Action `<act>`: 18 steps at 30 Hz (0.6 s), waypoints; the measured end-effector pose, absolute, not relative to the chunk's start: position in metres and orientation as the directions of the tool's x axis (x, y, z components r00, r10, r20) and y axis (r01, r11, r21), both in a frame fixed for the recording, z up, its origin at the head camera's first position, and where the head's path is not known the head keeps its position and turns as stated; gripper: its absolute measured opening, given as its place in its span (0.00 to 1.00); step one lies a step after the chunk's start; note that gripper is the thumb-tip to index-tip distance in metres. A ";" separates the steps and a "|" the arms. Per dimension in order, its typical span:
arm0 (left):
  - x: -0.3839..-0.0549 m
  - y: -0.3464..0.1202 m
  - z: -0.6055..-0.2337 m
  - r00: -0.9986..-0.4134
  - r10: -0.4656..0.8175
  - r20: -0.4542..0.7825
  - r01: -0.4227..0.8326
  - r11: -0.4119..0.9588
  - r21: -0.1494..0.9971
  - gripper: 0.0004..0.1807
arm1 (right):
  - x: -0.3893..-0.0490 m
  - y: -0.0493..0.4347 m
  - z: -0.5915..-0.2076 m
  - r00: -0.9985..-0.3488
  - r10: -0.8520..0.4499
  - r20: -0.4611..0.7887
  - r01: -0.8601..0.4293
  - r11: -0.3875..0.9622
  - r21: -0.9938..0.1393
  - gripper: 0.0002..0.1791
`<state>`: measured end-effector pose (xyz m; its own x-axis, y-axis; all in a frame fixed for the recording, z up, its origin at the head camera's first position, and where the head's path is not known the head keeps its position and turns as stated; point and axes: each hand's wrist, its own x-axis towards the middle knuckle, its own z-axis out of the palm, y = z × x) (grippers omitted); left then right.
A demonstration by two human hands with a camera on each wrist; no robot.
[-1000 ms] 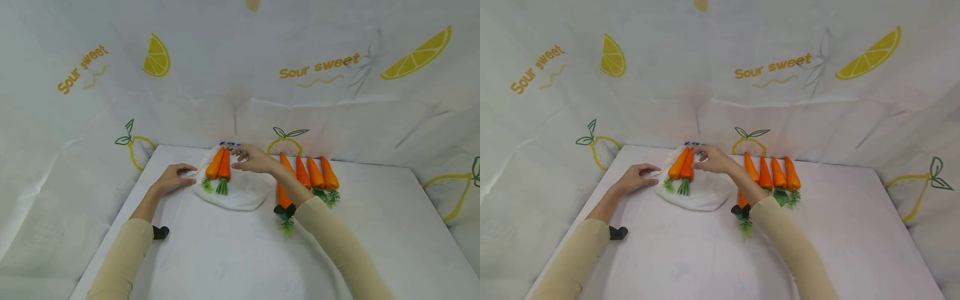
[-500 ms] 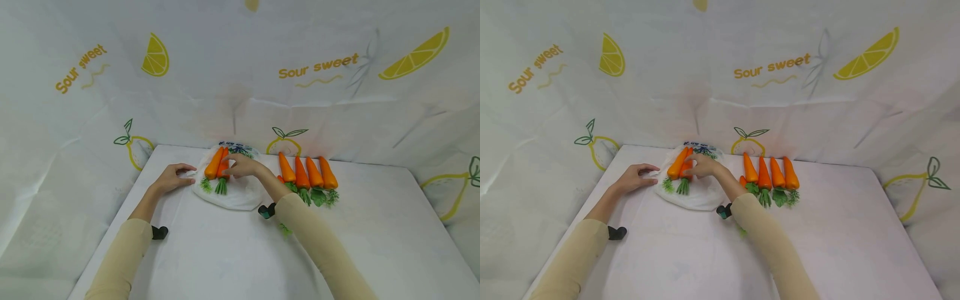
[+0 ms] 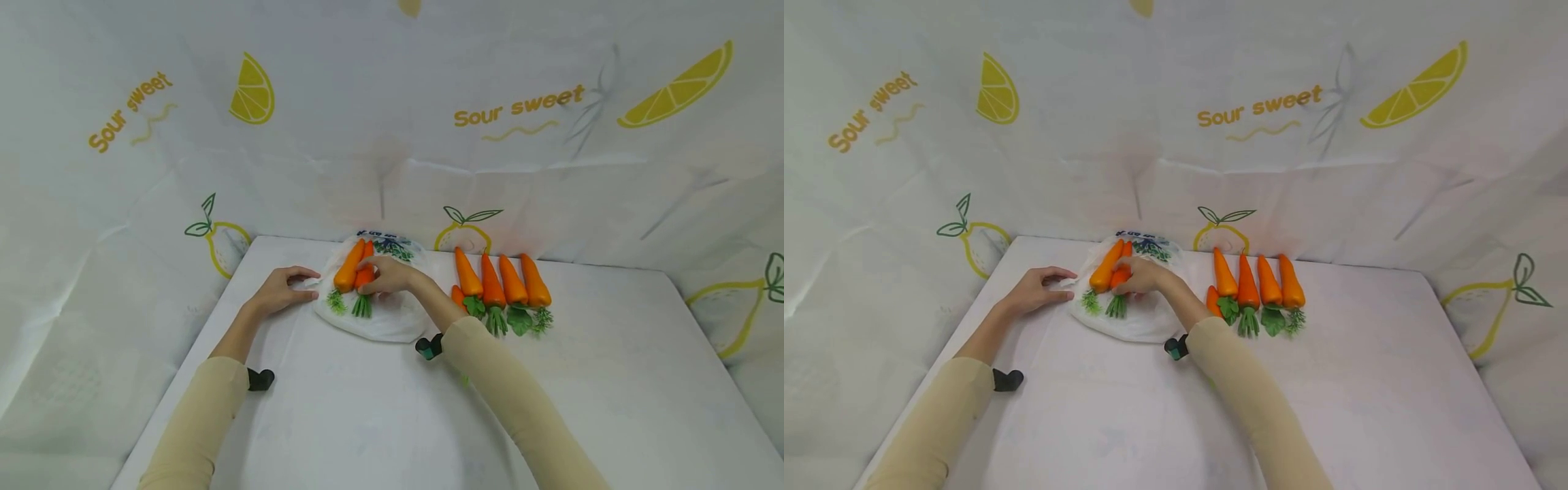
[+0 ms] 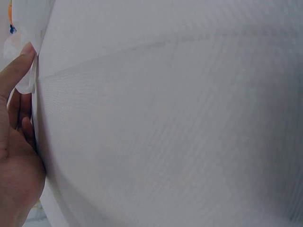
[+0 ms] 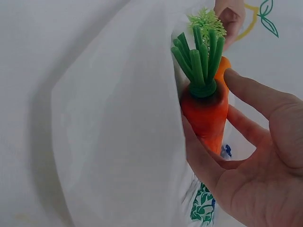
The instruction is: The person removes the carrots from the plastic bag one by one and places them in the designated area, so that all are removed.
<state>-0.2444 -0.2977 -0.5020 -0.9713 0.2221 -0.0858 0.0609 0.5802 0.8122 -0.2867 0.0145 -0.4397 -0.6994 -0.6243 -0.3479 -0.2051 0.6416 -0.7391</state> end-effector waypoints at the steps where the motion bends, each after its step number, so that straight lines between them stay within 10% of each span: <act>1: -0.244 -0.298 -0.502 -0.971 0.221 -0.086 0.058 0.575 0.816 0.26 | -0.286 0.014 -0.440 -0.701 -0.627 -0.341 -0.214 0.641 -0.737 0.31; 18: -0.243 -0.298 -0.501 -0.972 0.221 -0.078 0.068 0.584 0.809 0.26 | -0.274 0.015 -0.440 -0.710 -0.623 -0.328 -0.245 0.655 -0.715 0.23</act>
<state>-0.2426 -0.2982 -0.5008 -0.9721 0.2212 -0.0784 0.0676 0.5837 0.8092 -0.2745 0.0151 -0.4402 -0.7098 -0.6231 -0.3284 -0.2446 0.6553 -0.7147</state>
